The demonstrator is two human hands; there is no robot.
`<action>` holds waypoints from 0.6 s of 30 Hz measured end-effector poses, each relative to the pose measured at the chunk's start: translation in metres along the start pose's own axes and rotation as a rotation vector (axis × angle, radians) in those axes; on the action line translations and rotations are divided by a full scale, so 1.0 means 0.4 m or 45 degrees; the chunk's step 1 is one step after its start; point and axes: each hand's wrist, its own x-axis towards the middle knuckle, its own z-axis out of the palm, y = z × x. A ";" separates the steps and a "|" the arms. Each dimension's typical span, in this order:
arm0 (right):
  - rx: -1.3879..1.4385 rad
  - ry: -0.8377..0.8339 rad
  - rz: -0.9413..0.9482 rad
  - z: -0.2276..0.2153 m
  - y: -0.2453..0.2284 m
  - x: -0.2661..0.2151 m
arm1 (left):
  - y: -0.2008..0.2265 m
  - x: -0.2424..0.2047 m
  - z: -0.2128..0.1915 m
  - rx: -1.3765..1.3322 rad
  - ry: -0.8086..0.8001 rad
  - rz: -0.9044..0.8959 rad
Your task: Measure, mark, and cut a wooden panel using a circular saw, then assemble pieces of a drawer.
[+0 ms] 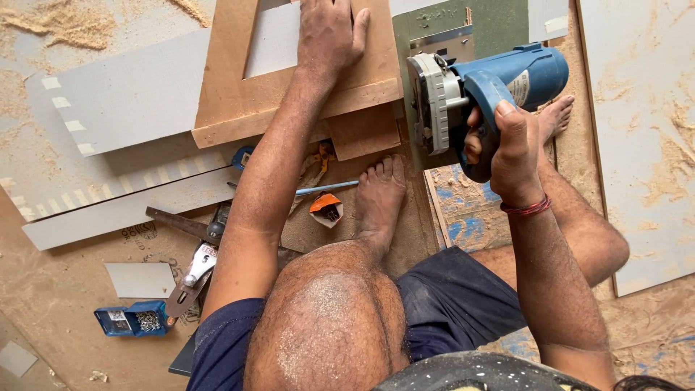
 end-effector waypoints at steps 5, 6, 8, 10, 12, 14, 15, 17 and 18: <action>-0.023 0.006 0.004 0.007 -0.004 0.005 | 0.005 -0.001 0.002 0.019 0.033 0.012; 0.006 0.010 0.020 0.009 -0.004 0.005 | 0.005 0.000 0.002 0.015 0.009 0.000; 0.036 0.013 0.034 0.007 0.000 0.005 | 0.007 0.001 0.001 0.012 -0.015 -0.010; 0.025 0.025 0.010 0.001 0.010 0.007 | 0.009 0.000 -0.001 0.006 -0.004 -0.005; -0.026 0.041 -0.032 0.000 0.015 0.012 | 0.013 0.001 -0.007 0.007 -0.020 -0.023; -0.080 0.056 -0.074 0.006 0.010 0.017 | 0.017 0.001 -0.012 0.007 -0.034 -0.043; -0.149 0.086 -0.100 0.012 0.003 0.019 | 0.019 0.002 -0.013 0.032 -0.060 -0.046; -0.226 0.117 -0.131 0.011 0.000 0.022 | 0.029 0.009 -0.010 0.052 -0.080 -0.050; -0.180 0.105 -0.086 0.007 0.006 0.020 | 0.035 0.010 -0.008 0.042 -0.121 -0.113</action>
